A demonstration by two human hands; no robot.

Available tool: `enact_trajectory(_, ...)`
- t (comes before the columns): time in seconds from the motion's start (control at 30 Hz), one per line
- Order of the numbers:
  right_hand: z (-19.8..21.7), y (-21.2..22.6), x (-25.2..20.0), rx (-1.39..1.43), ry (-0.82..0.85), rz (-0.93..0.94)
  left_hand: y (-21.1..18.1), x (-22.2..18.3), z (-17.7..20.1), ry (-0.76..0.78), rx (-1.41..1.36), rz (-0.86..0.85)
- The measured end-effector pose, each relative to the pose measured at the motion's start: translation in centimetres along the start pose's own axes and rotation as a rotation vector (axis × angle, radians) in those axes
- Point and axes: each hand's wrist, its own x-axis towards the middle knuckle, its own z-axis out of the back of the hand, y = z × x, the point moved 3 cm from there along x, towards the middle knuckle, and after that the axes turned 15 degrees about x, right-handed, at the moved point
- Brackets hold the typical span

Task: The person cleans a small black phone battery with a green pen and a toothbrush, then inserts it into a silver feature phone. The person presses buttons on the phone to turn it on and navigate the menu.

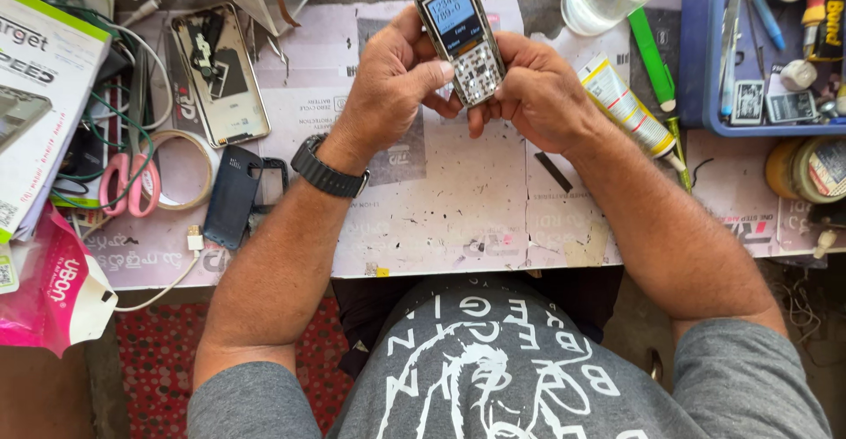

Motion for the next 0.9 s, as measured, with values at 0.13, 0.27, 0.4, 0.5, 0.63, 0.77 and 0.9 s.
enact_trajectory(0.13, 0.0, -0.1, 0.1, -0.009, -0.045, -0.012, -0.5, -0.1, -0.1, 0.009, -0.044, 0.040)
enact_trajectory(0.27, 0.1, -0.3, 0.1, -0.051, -0.084, -0.011, -0.5, -0.2, -0.2, 0.005, -0.077, 0.068)
enact_trajectory(0.4, 0.1, -0.5, 0.2, -0.036, -0.075, -0.025, -0.5, -0.1, -0.1, 0.000, -0.072, 0.082)
enact_trajectory(0.5, -0.2, -0.2, 0.1, 0.036, -0.014, -0.015, -0.5, 0.0, 0.0, 0.009, -0.039, 0.078)
enact_trajectory(0.63, -0.1, 0.0, -0.1, -0.009, -0.020, 0.011, 0.1, -0.1, 0.0, 0.025, -0.015, 0.061)
enact_trajectory(0.77, 0.1, -0.1, 0.0, -0.009, -0.073, 0.017, 0.5, -0.1, -0.5, 0.021, 0.024, 0.014)
enact_trajectory(0.9, 0.3, -0.3, 0.0, -0.008, -0.096, 0.010, 0.5, 0.0, -0.4, 0.050, 0.022, 0.010)
